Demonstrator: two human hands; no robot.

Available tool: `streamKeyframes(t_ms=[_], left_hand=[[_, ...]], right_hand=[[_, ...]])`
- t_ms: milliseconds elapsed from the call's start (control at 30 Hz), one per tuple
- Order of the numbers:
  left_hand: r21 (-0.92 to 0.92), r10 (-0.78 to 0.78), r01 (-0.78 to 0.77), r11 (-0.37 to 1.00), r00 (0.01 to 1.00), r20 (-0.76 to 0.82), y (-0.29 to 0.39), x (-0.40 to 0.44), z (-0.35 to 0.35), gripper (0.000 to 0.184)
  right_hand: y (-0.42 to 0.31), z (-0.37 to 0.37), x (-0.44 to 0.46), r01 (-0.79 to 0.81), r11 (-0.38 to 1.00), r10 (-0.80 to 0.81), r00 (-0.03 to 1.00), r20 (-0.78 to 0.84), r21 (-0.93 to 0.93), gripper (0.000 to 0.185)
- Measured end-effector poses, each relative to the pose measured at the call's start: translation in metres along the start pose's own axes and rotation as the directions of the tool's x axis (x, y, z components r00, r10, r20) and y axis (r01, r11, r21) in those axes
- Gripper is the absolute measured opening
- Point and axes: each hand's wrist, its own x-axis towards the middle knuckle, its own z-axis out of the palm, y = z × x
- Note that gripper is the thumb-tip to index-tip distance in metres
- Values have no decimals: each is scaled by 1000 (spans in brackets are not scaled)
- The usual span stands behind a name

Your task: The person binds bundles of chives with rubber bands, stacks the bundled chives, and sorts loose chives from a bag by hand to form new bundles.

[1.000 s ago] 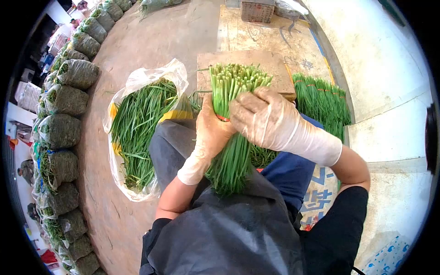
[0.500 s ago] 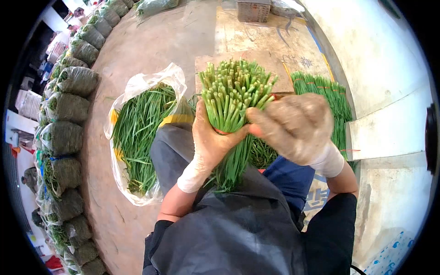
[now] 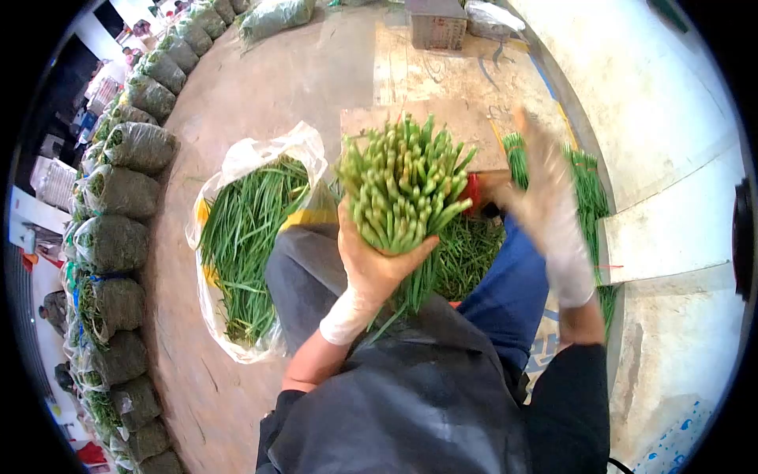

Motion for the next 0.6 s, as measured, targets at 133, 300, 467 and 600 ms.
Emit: streamKeyframes(t_ms=[133,300,467,600], left_hand=[[27,105,-103,994,992,-72,5,-5,16,95],[353,235,-344,870,920,315,41,22,-9,104],[-162,1,53,985,947,320,41,59,-45,111],[-357,-93,372,857,792,603,44,51,-17,106]], right_hand=[[-62,29,-31,-110,681,-6,988,155,724,136],[-47,54,-13,-150,-88,234,958,167,985,127],[-25,59,-18,-133,-402,145,968,207,906,94],[-36,57,-18,-117,-346,45,989,141,931,100]])
